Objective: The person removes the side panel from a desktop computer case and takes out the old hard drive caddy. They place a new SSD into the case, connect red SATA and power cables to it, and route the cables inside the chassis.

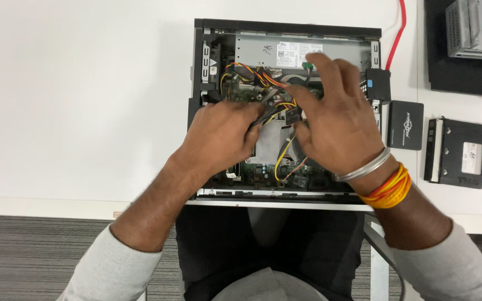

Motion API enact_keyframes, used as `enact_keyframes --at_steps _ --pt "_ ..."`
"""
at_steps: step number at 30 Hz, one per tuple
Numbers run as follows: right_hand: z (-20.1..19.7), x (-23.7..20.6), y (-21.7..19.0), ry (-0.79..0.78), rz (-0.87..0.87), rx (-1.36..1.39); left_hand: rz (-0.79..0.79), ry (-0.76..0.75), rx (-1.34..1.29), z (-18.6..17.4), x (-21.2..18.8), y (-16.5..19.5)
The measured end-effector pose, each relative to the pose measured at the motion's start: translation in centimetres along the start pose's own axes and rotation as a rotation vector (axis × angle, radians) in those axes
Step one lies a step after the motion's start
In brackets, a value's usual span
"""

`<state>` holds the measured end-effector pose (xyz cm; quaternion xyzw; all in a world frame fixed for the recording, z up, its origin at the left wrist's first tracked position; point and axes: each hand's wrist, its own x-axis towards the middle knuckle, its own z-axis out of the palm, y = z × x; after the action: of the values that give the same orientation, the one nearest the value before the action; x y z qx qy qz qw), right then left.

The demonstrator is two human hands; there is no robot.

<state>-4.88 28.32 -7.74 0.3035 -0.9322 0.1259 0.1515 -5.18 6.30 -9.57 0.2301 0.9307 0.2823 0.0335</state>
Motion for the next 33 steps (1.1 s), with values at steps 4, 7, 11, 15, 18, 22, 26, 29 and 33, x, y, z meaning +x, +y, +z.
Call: enact_keyframes --at_steps 4,7,11,15,18,22,26,29,33 --pt "0.0 0.1 1.1 -0.140 0.079 0.016 -0.008 0.148 0.005 0.0 -1.3 0.3" --pt "0.3 -0.2 1.7 -0.069 -0.014 0.140 -0.038 0.130 0.022 -0.5 -2.0 0.5" --pt "1.7 -0.4 3.1 -0.043 0.069 0.324 0.033 0.169 -0.089 -1.2 -2.8 -0.1" --pt "3.0 0.8 6.1 -0.205 0.668 1.075 -0.123 0.115 -0.456 -2.5 -3.9 -2.2" --pt "3.0 1.6 6.7 -0.168 0.825 1.193 -0.197 0.089 -0.631 -4.1 -5.0 -4.0" --pt "1.1 0.6 4.1 0.077 0.487 0.447 -0.088 0.097 -0.593 -5.6 -6.3 -3.9" --pt "-1.1 -1.3 0.3 0.107 0.058 0.332 -0.054 0.074 -0.473 -4.7 -6.7 -1.1" --pt "-0.5 -1.5 -2.3 -0.239 -0.042 0.828 -0.028 0.065 -0.237 -2.5 -6.8 1.1" --pt "0.4 -2.3 -4.5 -0.132 0.005 0.931 0.017 0.049 -0.105 -1.4 -7.6 1.8"
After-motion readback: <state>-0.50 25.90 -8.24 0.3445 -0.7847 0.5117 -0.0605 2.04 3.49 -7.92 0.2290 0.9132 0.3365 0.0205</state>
